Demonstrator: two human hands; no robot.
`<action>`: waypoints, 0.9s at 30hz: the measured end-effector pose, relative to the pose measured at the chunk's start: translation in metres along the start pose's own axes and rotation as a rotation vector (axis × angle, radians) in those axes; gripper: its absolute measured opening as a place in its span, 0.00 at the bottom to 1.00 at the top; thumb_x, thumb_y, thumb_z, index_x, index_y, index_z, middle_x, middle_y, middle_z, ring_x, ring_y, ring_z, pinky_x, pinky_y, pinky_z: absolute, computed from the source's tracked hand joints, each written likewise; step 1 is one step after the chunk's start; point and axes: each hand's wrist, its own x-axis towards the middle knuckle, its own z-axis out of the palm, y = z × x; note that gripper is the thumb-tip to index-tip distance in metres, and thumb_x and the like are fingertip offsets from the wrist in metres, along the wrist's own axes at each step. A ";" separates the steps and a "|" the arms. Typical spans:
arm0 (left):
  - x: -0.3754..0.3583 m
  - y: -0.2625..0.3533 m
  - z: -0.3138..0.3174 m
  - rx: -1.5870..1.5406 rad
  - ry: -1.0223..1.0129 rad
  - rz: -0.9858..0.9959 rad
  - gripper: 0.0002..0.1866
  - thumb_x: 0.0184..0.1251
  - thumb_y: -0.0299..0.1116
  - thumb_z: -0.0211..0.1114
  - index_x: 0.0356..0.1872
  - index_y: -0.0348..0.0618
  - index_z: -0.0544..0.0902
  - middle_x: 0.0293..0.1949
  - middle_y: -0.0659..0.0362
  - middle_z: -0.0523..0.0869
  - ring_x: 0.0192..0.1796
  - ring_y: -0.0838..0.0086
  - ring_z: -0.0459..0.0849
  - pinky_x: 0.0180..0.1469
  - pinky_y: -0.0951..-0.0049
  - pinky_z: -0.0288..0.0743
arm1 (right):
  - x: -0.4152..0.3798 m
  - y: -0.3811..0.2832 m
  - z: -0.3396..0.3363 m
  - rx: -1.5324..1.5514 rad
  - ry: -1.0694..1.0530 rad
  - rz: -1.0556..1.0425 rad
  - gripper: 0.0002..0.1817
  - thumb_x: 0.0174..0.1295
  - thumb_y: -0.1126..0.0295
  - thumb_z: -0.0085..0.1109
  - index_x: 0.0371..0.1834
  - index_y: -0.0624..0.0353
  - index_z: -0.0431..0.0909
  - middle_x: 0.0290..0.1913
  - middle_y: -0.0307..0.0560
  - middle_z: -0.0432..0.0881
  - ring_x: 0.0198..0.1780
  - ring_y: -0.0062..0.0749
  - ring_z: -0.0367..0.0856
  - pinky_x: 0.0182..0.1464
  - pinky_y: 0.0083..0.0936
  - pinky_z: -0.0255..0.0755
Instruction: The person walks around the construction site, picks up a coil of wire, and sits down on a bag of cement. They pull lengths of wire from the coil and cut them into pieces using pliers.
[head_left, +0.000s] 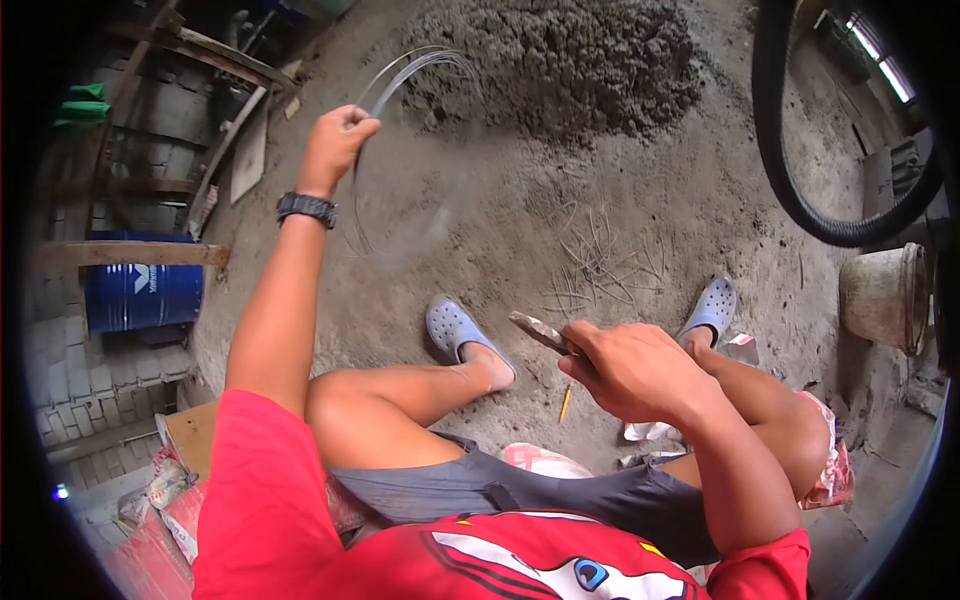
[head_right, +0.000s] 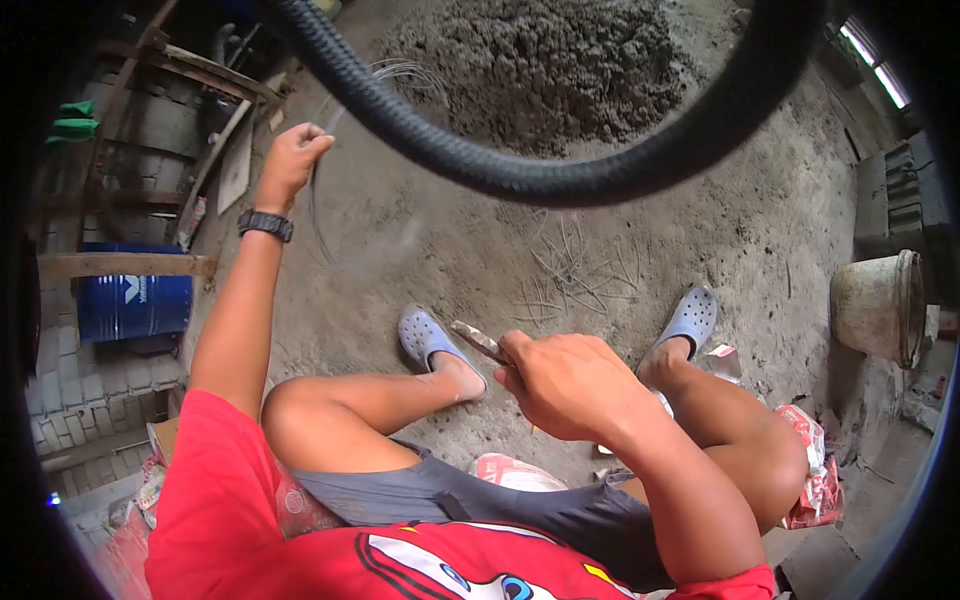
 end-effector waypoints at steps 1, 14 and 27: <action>0.001 0.008 -0.024 -0.103 -0.019 -0.117 0.14 0.68 0.42 0.73 0.35 0.39 0.88 0.24 0.65 0.84 0.27 0.78 0.79 0.33 0.72 0.71 | -0.003 -0.004 -0.003 -0.008 0.023 -0.011 0.17 0.81 0.55 0.55 0.55 0.60 0.78 0.35 0.62 0.86 0.43 0.65 0.86 0.47 0.57 0.75; -0.128 -0.119 0.056 -0.652 0.605 -0.746 0.17 0.72 0.45 0.77 0.42 0.45 0.80 0.20 0.69 0.70 0.15 0.83 0.61 0.16 0.74 0.54 | -0.026 0.007 -0.010 -0.100 0.050 0.008 0.17 0.80 0.54 0.56 0.55 0.57 0.80 0.38 0.60 0.88 0.45 0.62 0.87 0.50 0.56 0.76; -0.105 -0.103 -0.128 -0.812 0.842 -0.550 0.09 0.79 0.38 0.70 0.47 0.47 0.80 0.24 0.68 0.71 0.19 0.83 0.64 0.18 0.77 0.57 | -0.040 0.006 -0.048 -0.034 0.269 0.044 0.18 0.76 0.56 0.61 0.59 0.57 0.81 0.41 0.59 0.88 0.49 0.62 0.85 0.51 0.53 0.76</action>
